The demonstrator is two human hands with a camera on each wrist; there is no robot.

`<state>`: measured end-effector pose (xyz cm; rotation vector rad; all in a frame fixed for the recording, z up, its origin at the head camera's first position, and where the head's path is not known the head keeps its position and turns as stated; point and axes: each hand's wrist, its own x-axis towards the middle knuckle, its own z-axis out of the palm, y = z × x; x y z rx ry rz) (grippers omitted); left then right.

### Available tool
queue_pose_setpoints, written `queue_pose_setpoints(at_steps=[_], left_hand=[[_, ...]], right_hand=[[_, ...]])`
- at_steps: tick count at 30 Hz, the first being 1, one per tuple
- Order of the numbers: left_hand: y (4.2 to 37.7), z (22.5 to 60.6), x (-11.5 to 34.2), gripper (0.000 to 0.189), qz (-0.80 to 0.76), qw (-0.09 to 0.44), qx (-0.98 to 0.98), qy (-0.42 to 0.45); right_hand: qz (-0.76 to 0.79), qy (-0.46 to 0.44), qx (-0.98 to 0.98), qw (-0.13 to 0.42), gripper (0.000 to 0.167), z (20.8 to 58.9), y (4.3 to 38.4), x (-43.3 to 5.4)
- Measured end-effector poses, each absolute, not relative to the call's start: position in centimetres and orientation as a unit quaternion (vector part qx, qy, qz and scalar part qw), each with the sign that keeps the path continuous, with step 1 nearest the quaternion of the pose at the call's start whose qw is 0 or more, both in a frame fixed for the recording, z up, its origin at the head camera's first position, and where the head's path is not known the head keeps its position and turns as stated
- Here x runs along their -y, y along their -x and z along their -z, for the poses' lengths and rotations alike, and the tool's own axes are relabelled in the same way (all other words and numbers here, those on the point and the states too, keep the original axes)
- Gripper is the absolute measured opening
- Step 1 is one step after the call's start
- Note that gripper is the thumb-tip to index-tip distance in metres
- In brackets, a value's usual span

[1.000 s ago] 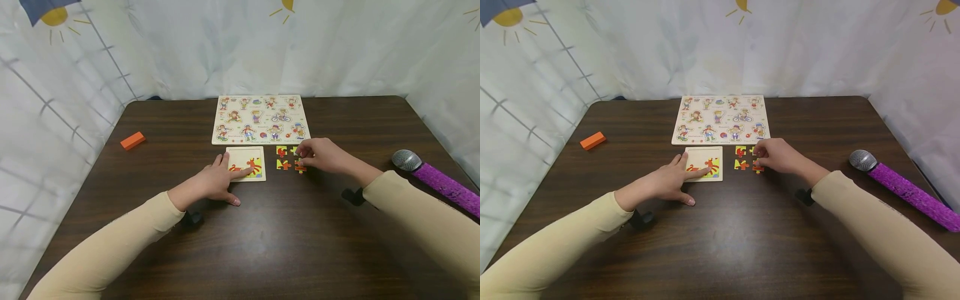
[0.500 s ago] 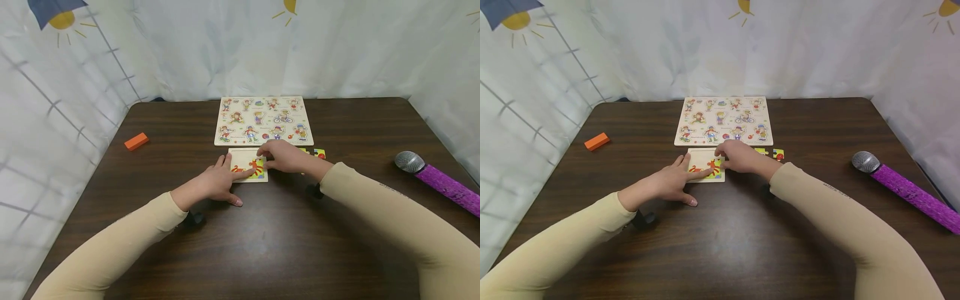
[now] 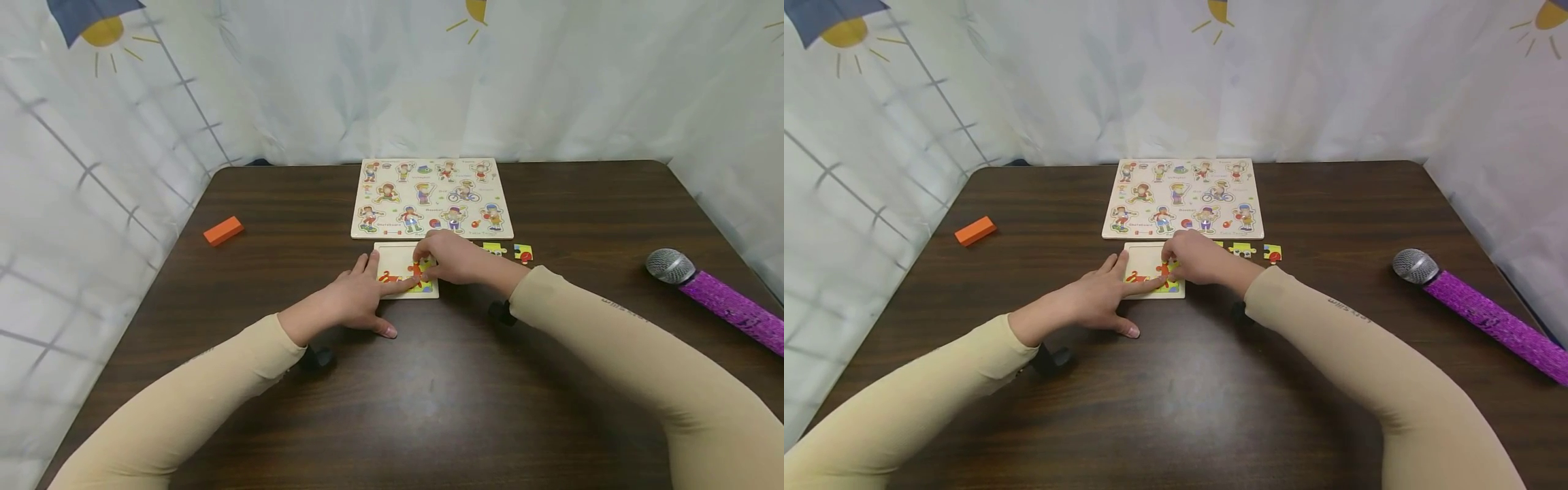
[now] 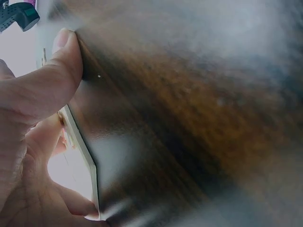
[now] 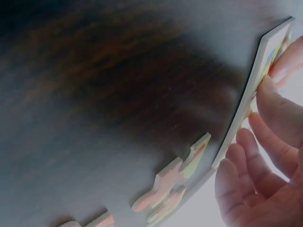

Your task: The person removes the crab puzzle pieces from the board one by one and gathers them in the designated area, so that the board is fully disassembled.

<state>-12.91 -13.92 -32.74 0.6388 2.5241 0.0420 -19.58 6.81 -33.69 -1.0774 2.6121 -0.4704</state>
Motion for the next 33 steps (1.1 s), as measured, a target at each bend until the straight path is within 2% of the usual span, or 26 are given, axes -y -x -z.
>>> queue_pose_setpoints(at_steps=[16, 33], left_hand=[[12.85, 32.58, 13.92, 0.093, -0.023, 0.27, -0.933, -0.236], [12.86, 32.5, 13.8, 0.092, -0.023, 0.269, -0.933, -0.238]], right_hand=[[0.178, 0.351, -0.906, 0.155, 0.027, 33.72, 19.71, -6.73], [0.265, 0.309, -0.899, 0.164, 0.015, 33.83, 19.72, -7.4]])
